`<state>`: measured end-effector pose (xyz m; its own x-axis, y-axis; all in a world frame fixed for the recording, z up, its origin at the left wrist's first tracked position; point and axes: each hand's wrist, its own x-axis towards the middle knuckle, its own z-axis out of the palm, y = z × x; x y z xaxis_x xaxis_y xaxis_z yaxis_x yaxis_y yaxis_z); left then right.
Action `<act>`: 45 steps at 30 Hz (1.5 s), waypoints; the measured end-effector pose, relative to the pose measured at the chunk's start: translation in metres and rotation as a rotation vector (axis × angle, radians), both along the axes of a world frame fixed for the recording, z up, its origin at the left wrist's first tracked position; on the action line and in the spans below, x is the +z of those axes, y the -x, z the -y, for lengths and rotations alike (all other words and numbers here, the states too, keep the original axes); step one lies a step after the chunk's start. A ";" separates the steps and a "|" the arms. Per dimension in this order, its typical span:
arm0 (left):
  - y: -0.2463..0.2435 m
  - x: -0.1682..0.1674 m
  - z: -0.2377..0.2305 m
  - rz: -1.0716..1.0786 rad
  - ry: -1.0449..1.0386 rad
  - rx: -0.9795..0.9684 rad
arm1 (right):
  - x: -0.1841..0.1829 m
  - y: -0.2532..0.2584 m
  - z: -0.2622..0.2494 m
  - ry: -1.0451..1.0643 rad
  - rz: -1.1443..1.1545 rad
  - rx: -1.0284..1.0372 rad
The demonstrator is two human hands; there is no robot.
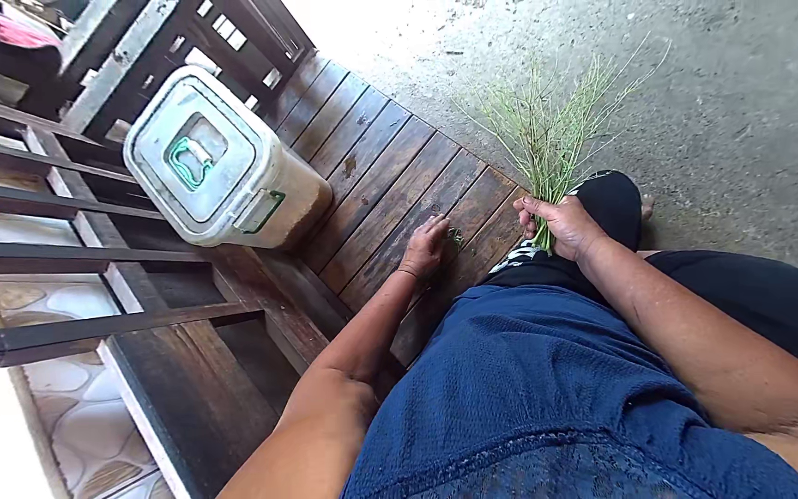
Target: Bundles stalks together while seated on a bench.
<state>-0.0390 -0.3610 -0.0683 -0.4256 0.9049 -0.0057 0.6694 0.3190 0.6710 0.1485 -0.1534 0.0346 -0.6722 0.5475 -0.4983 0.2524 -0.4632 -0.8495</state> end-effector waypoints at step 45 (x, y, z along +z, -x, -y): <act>-0.094 0.112 -0.068 0.487 -0.428 0.084 | 0.006 0.017 0.033 0.168 0.046 -0.144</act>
<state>0.0551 -0.2928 0.0439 -0.5345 0.8338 0.1383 0.2414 -0.0061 0.9704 0.1311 -0.1869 0.0407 -0.5676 0.5432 -0.6187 0.2095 -0.6315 -0.7466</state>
